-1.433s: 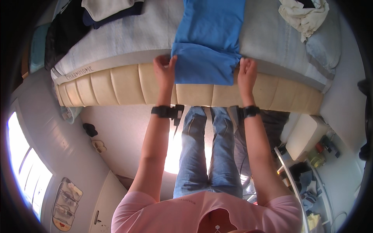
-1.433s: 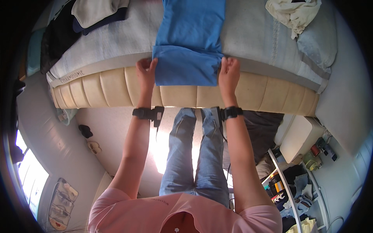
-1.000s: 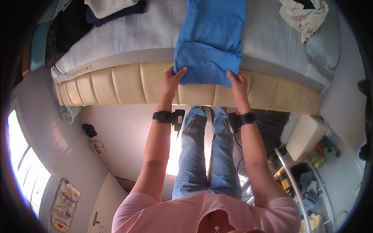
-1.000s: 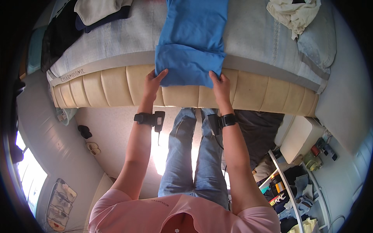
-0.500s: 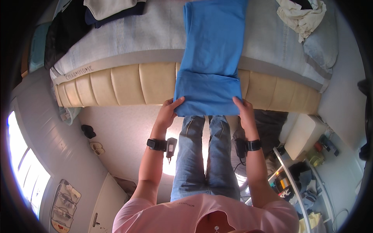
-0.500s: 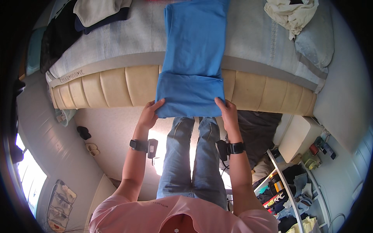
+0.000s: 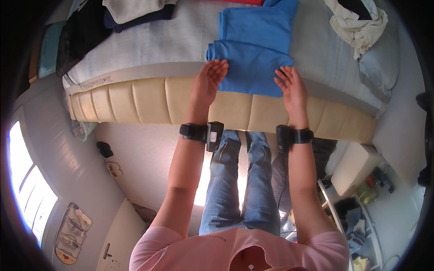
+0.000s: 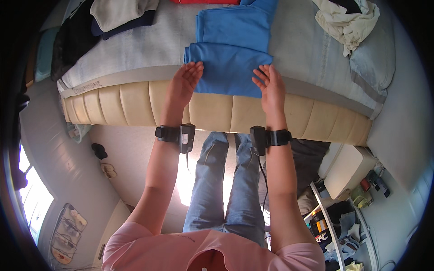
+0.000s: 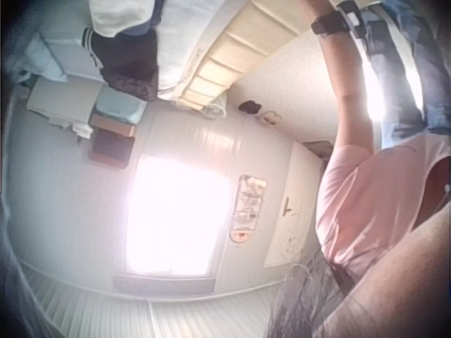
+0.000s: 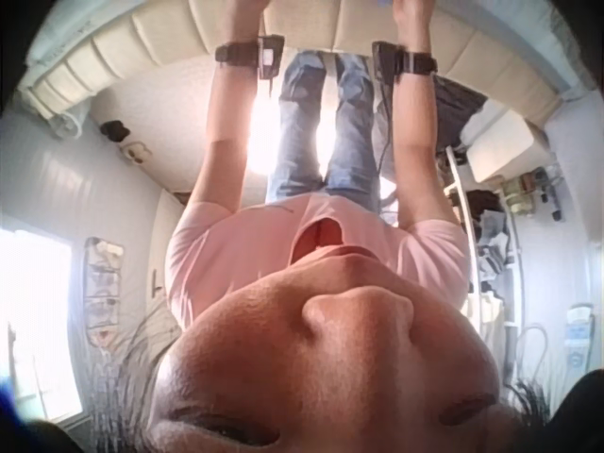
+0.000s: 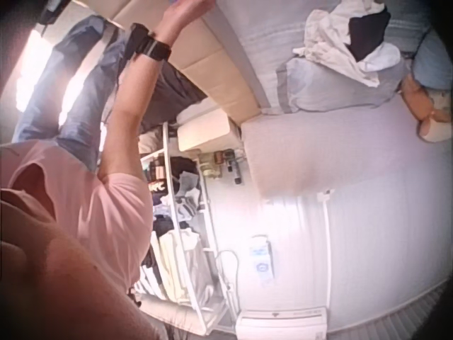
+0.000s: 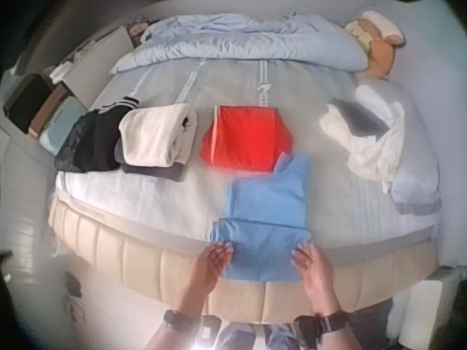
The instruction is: The person folds a navy and white jacket, red shorts, and a blue polo shirt on a bed. Each item is smoothed, folded into a compact rectangle, and placed in a neat stack.
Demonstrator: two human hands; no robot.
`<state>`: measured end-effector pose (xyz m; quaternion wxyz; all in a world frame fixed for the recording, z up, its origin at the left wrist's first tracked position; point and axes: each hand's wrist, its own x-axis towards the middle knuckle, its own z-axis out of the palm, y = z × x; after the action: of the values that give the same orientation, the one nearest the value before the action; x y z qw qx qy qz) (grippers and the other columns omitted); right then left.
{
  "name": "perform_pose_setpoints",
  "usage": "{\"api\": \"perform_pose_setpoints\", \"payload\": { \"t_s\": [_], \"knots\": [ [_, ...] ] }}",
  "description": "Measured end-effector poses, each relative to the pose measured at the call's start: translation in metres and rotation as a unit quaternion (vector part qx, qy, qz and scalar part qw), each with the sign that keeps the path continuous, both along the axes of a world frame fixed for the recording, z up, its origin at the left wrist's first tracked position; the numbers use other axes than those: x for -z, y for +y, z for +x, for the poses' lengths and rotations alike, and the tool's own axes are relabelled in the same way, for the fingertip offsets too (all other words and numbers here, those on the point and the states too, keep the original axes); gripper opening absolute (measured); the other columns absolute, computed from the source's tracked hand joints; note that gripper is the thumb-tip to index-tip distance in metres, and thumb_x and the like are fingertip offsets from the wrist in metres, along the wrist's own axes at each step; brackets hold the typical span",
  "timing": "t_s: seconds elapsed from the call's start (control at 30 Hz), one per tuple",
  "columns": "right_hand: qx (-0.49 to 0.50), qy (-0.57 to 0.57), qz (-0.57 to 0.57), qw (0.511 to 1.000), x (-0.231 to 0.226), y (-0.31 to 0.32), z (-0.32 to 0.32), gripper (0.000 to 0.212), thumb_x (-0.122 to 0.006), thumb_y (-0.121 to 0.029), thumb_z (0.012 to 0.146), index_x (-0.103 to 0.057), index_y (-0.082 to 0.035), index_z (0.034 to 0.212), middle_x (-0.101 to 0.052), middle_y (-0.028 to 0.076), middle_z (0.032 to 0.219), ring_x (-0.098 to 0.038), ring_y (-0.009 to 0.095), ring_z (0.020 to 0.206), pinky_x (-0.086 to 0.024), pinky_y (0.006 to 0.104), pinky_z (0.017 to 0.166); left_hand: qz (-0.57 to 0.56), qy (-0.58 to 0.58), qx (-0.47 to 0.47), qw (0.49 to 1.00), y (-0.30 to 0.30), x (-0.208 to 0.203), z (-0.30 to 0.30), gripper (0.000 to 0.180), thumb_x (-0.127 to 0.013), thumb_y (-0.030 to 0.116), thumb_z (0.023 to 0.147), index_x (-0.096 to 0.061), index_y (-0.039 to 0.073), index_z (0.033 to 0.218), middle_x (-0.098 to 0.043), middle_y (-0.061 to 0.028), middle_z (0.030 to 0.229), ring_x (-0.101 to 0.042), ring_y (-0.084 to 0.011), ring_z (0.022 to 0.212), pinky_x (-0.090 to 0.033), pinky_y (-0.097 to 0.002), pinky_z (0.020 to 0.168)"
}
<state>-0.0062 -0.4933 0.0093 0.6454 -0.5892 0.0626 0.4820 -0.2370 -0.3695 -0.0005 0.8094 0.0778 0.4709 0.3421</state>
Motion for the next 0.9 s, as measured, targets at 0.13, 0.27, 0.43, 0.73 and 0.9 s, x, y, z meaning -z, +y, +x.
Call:
{"api": "perform_pose_setpoints", "payload": {
  "t_s": [0.13,0.27,0.43,0.73,0.9],
  "knots": [
    [-0.089,-0.397,-0.02,0.913,-0.012,0.015,-0.014,0.019,-0.057,-0.016,0.102,-0.066,-0.005,0.114,-0.065,0.011,0.125,-0.063,0.025,0.117,-0.05,0.0357,0.097,0.332,0.256,0.003,0.908,-0.014,-0.012,0.019,0.022,-0.05,0.012,0.104,-0.06,0.002,0.12,-0.063,-0.0175,0.131,-0.057,-0.0309,0.127,-0.045,-0.0405,0.107],
    [-0.248,-0.66,0.02,0.709,-0.004,0.018,-0.024,0.035,-0.06,-0.012,0.097,-0.061,-0.015,0.132,-0.056,0.007,0.142,-0.049,0.028,0.136,-0.035,0.0464,0.111,0.582,0.48,0.151,0.639,-0.025,-0.01,0.037,0.035,-0.055,0.01,0.098,-0.059,0.01,0.134,-0.047,-0.0131,0.152,-0.037,-0.0344,0.146,-0.029,-0.0496,0.118],
    [-0.401,-0.705,-0.087,0.578,0.02,0.015,-0.017,0.054,-0.062,-0.022,0.098,-0.047,-0.023,0.149,-0.039,-0.001,0.16,-0.03,0.025,0.151,-0.016,0.0541,0.12,0.549,0.527,0.329,0.559,-0.019,0.019,0.049,0.053,-0.059,0.012,0.096,-0.05,0.02,0.148,-0.036,-0.0079,0.161,-0.025,-0.0339,0.152,-0.018,-0.0561,0.121],
    [-0.153,-0.572,-0.151,0.792,0.035,-0.033,0.004,0.039,-0.074,-0.021,0.091,-0.057,-0.002,0.12,-0.063,0.013,0.116,-0.059,0.026,0.108,-0.045,0.039,0.094,0.363,0.515,0.043,0.775,-0.042,0.038,-0.001,0.05,-0.072,0.021,0.093,-0.055,0.007,0.137,-0.052,-0.0172,0.141,-0.053,-0.0262,0.124,-0.043,-0.0407,0.102],
    [-0.049,-0.274,-0.144,0.949,0.052,-0.054,-0.006,0.036,-0.076,-0.031,0.093,-0.059,-0.002,0.105,-0.057,0.001,0.081,-0.054,0.009,0.071,-0.046,0.0244,0.068,0.172,0.393,0.116,0.896,-0.052,0.043,-0.026,0.042,-0.078,0.031,0.089,-0.068,-0.001,0.114,-0.068,-0.0023,0.089,-0.059,-0.0107,0.082,-0.047,-0.0266,0.078]
  ]
}}
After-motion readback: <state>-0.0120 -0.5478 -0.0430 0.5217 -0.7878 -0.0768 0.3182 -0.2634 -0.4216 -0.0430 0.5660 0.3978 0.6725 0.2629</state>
